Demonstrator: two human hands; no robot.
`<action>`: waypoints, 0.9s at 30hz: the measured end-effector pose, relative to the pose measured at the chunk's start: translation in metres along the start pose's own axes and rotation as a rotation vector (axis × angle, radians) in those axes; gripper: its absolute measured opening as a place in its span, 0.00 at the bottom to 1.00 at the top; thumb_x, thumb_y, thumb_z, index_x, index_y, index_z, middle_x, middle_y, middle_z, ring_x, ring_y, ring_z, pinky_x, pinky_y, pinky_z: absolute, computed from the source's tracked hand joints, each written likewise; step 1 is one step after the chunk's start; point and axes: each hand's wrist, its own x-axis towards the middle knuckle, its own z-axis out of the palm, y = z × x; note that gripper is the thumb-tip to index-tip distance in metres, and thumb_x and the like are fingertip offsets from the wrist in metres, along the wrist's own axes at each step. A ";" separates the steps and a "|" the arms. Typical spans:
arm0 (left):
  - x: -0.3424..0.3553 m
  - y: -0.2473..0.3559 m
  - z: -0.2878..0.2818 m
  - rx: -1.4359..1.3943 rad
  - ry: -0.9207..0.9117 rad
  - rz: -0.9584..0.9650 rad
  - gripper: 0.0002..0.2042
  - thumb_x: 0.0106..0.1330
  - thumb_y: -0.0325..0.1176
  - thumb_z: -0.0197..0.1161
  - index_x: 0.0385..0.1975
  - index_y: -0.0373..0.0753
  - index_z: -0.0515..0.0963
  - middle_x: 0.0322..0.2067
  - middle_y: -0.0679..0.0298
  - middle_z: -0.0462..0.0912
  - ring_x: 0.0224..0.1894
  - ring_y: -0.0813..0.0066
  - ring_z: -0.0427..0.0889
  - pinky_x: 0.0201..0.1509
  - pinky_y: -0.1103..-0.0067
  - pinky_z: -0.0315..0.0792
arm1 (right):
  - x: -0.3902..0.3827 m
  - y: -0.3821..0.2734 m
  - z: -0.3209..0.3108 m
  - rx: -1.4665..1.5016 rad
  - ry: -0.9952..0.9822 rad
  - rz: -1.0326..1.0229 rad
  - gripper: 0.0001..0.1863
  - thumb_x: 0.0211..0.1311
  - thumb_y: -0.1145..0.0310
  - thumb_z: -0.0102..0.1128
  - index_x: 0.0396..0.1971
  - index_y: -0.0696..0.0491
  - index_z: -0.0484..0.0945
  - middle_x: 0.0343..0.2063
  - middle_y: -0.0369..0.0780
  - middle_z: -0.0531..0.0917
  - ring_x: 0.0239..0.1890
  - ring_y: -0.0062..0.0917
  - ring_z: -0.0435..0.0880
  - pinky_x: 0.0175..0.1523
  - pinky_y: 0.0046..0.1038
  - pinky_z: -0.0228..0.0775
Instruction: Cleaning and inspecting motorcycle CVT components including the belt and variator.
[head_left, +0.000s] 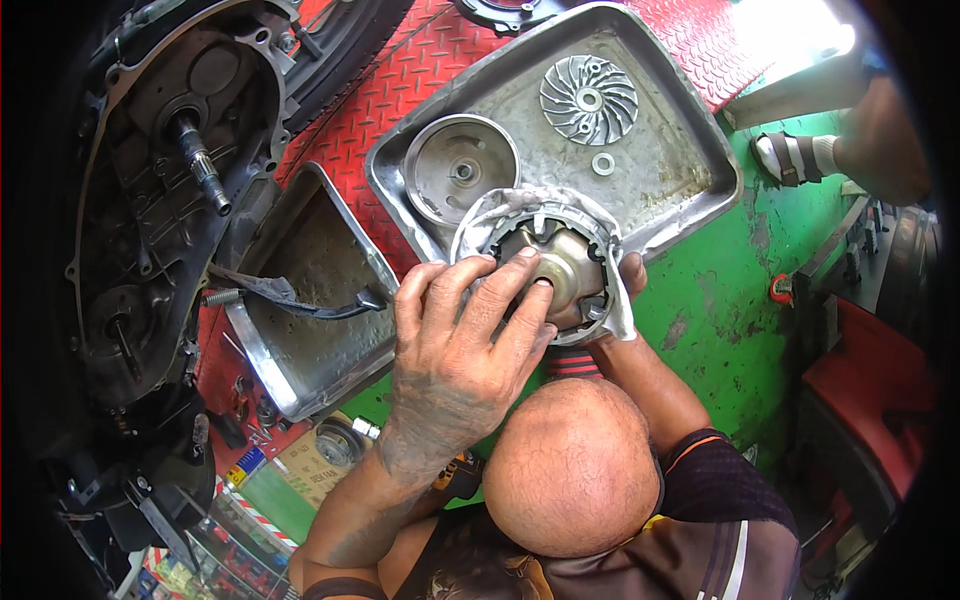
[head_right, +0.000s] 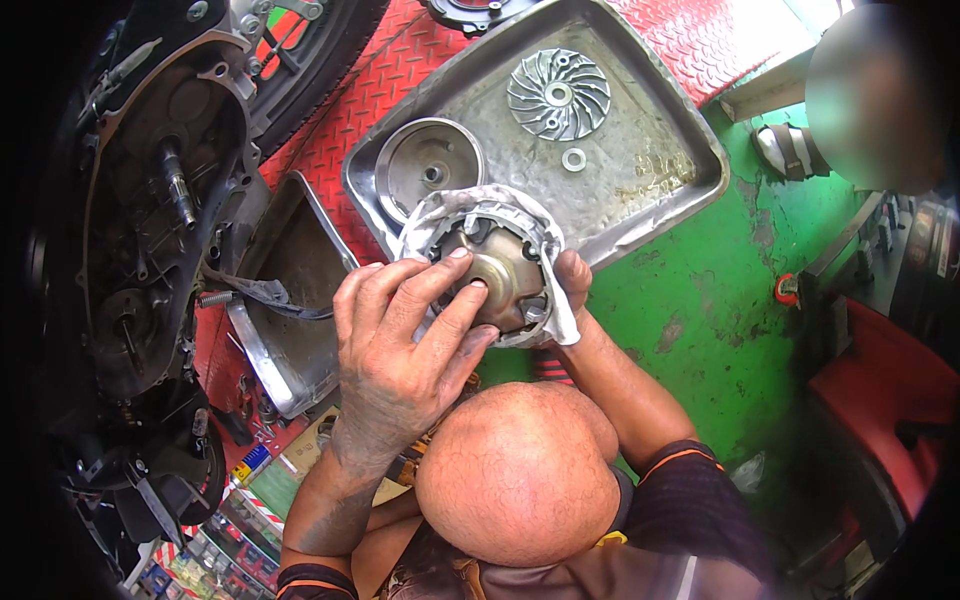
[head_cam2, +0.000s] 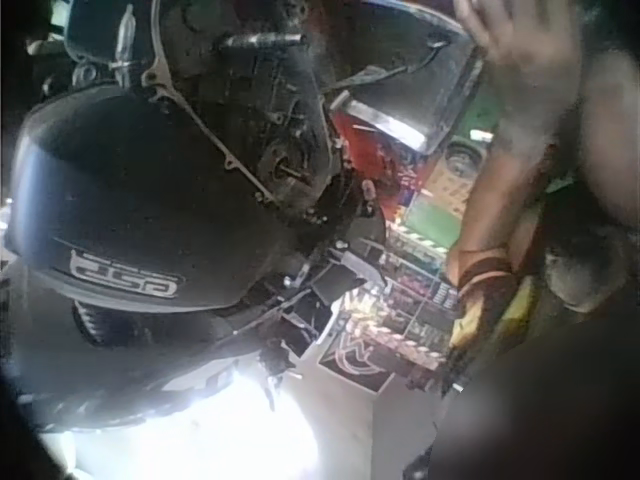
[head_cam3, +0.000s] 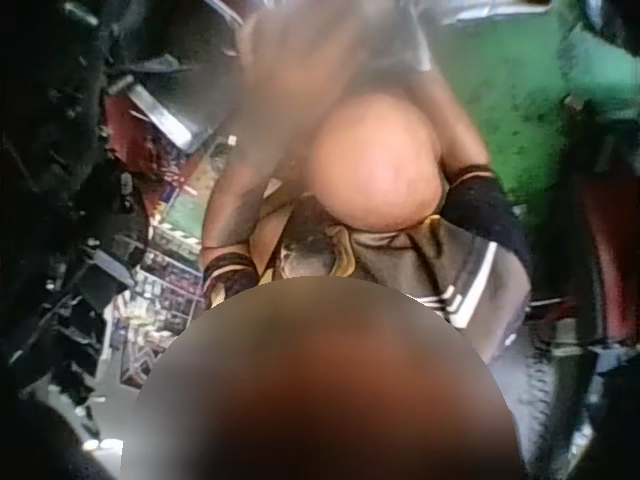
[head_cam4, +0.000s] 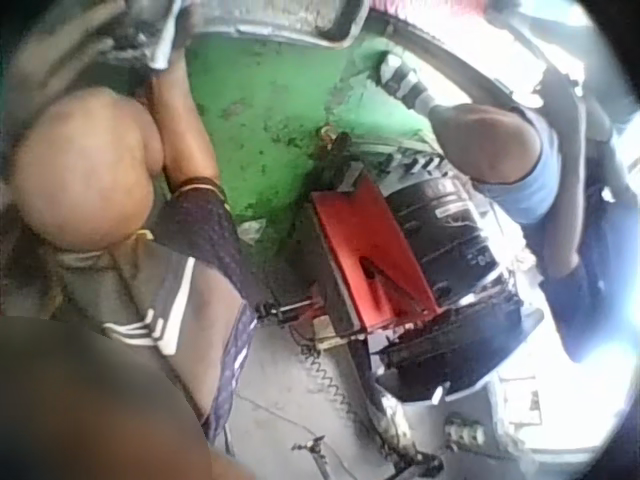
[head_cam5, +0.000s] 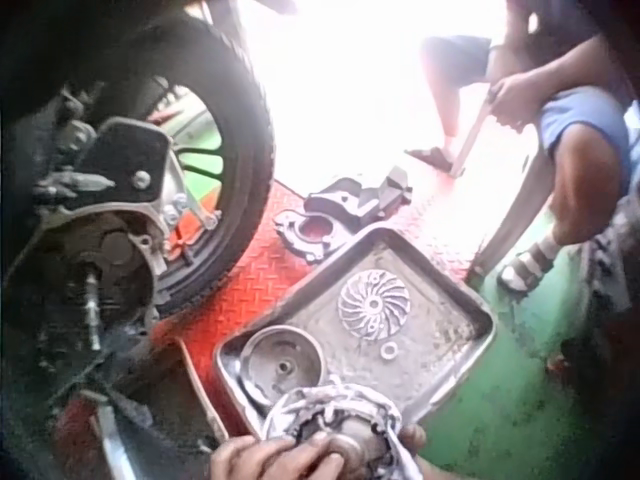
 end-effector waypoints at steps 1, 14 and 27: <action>0.000 0.001 0.000 0.003 0.001 0.002 0.19 0.52 0.38 0.72 0.44 0.43 0.82 0.54 0.67 0.78 0.53 0.63 0.74 0.60 0.61 0.64 | -0.001 -0.001 0.001 0.000 0.002 -0.005 0.61 0.41 0.33 0.67 0.68 0.61 0.55 0.60 0.53 0.69 0.59 0.41 0.75 0.64 0.39 0.72; 0.004 -0.004 0.000 0.038 -0.033 0.017 0.19 0.52 0.40 0.72 0.44 0.45 0.81 0.54 0.69 0.79 0.55 0.66 0.74 0.61 0.62 0.62 | -0.003 -0.003 0.001 0.160 -0.067 -0.013 0.53 0.48 0.41 0.67 0.67 0.60 0.57 0.59 0.52 0.71 0.59 0.40 0.76 0.63 0.40 0.73; 0.011 -0.013 0.025 -0.551 -0.010 -0.265 0.20 0.48 0.38 0.77 0.37 0.37 0.77 0.60 0.52 0.70 0.57 0.53 0.74 0.58 0.64 0.72 | -0.011 -0.021 0.021 -0.136 0.194 0.072 0.49 0.50 0.39 0.62 0.66 0.57 0.60 0.56 0.51 0.75 0.55 0.38 0.80 0.61 0.39 0.74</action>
